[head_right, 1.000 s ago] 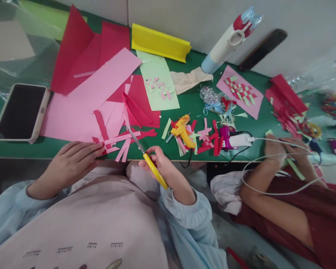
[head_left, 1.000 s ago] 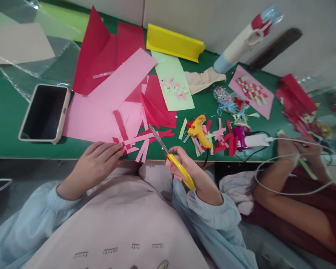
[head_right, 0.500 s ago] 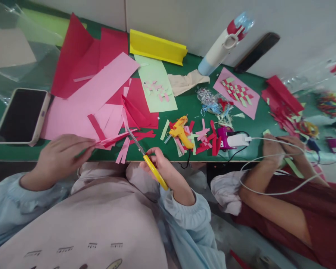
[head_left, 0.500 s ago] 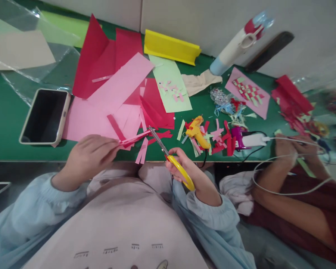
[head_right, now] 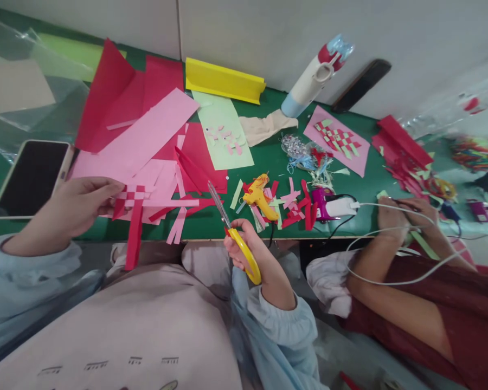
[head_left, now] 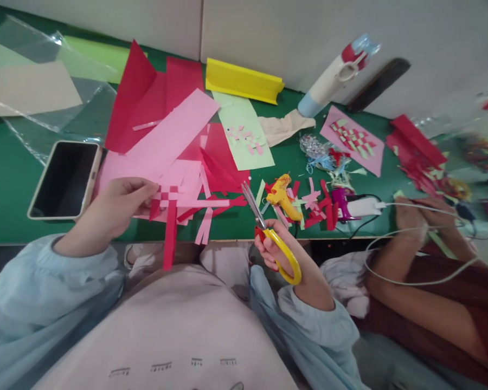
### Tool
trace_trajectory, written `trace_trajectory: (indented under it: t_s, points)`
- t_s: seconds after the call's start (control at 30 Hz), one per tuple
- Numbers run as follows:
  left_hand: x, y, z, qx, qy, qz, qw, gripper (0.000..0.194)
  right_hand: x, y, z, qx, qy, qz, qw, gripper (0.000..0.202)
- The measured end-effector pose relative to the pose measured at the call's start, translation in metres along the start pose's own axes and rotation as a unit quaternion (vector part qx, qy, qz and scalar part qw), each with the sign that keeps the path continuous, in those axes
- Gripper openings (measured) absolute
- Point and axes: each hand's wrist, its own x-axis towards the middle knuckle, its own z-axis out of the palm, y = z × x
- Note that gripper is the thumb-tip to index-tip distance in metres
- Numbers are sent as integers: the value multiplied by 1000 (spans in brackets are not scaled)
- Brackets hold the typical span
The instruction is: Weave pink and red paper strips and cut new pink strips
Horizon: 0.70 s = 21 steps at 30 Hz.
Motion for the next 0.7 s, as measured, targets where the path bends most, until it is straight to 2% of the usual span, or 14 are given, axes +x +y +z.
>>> trace_trajectory:
  t_s: [0.2, 0.43, 0.7]
  points:
    - [10, -27, 0, 27, -21, -20, 999, 16, 4, 6, 11, -3, -2, 15, 1000, 44]
    - [13, -32, -3, 28, -33, -23, 999, 22, 9, 15, 23, -40, -25, -38, 998, 48]
    - [19, -45, -11, 87, -25, 23, 996, 43, 23, 15, 36, -26, -27, 24, 999, 54]
